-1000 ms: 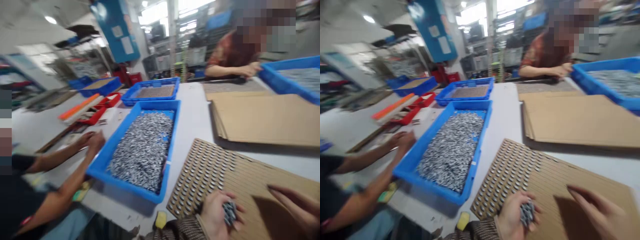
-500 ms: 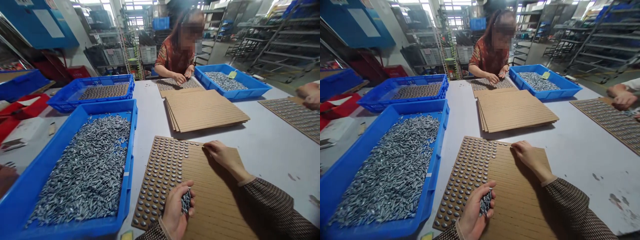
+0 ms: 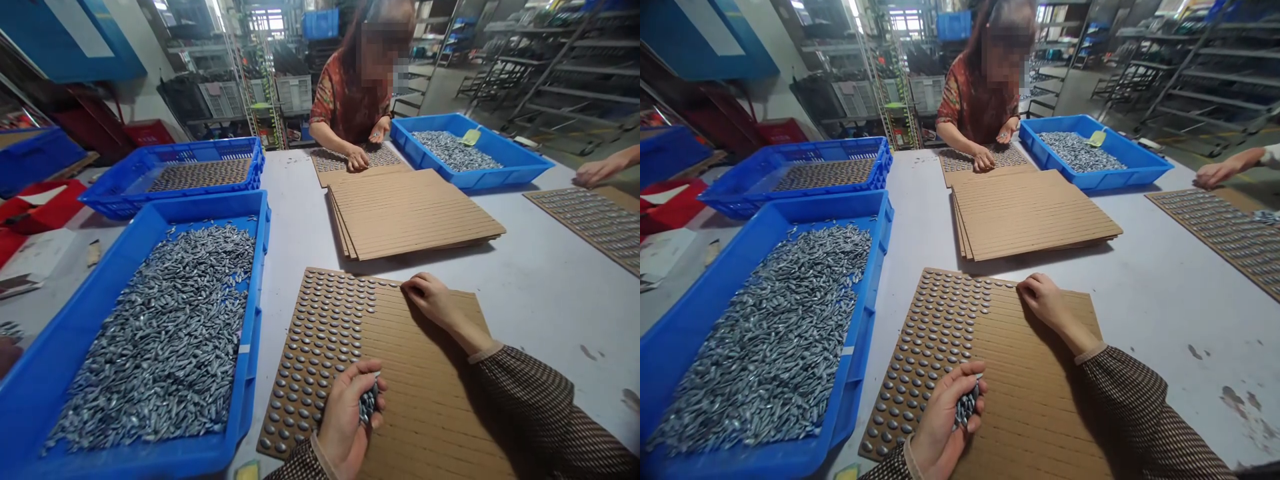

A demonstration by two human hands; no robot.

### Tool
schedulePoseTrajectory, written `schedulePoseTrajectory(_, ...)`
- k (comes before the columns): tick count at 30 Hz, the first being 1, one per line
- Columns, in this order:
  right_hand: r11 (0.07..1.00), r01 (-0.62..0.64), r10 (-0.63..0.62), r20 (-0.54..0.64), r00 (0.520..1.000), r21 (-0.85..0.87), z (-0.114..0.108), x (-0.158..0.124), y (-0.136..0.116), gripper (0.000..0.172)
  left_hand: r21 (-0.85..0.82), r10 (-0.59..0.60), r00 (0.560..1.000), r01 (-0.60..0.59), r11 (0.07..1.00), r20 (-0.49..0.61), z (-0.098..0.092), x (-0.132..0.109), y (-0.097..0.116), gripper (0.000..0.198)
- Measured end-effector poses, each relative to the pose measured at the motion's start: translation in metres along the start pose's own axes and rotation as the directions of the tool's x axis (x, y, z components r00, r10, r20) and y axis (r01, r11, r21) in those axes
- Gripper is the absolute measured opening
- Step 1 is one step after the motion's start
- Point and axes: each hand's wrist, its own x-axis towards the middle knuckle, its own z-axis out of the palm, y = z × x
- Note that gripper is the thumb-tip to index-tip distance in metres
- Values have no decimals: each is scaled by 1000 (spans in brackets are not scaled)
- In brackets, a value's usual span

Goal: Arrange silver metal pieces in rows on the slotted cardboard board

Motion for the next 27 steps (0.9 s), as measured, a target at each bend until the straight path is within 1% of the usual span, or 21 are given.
schedulePoseTrajectory(6,1000,0,-1,11,1000,18,-3,4,1,20,33,43,999,-43,999,5,3,-2,-1,28)
schedulePoseTrajectory(8,999,-8,8,-2,1000,34,-6,2,-5,18,36,57,998,-57,998,11,3,-2,-1,27)
schedulePoseTrajectory(10,999,-16,18,-21,1000,51,-11,-7,-20,17,29,62,998,-63,998,21,3,-2,-1,27)
schedulePoseTrajectory(12,995,-21,21,-3,1000,99,-17,-22,-46,16,11,66,997,-66,998,27,3,-3,0,28)
schedulePoseTrajectory(13,990,-19,15,28,999,136,-21,-31,-61,15,-2,66,997,-66,998,28,3,-3,0,29)
schedulePoseTrajectory(15,946,-48,-2,152,988,319,-26,-51,-93,13,-30,65,998,-65,997,23,4,-4,1,30)
schedulePoseTrajectory(16,921,-58,-14,179,984,386,-27,-60,-107,12,-42,64,998,-63,997,22,4,-4,1,31)
schedulePoseTrajectory(17,901,-61,-26,192,981,430,-28,-68,-119,12,-51,62,998,-61,997,23,4,-4,0,32)
schedulePoseTrajectory(19,891,-8,-79,171,982,455,-26,-80,-137,18,-52,74,997,-72,996,30,4,-3,-1,33)
schedulePoseTrajectory(21,905,90,-152,118,981,415,-21,-88,-147,26,-39,95,995,-94,995,37,3,-2,-3,33)
schedulePoseTrajectory(23,922,164,-201,72,977,350,-15,-92,-152,29,-19,108,993,-108,994,38,2,-1,-6,33)
schedulePoseTrajectory(25,935,180,-204,47,978,306,-10,-96,-154,28,4,109,993,-109,994,33,2,0,-8,32)
schedulePoseTrajectory(27,938,181,-203,47,978,296,-8,-97,-150,28,21,108,994,-109,994,24,2,0,-8,32)
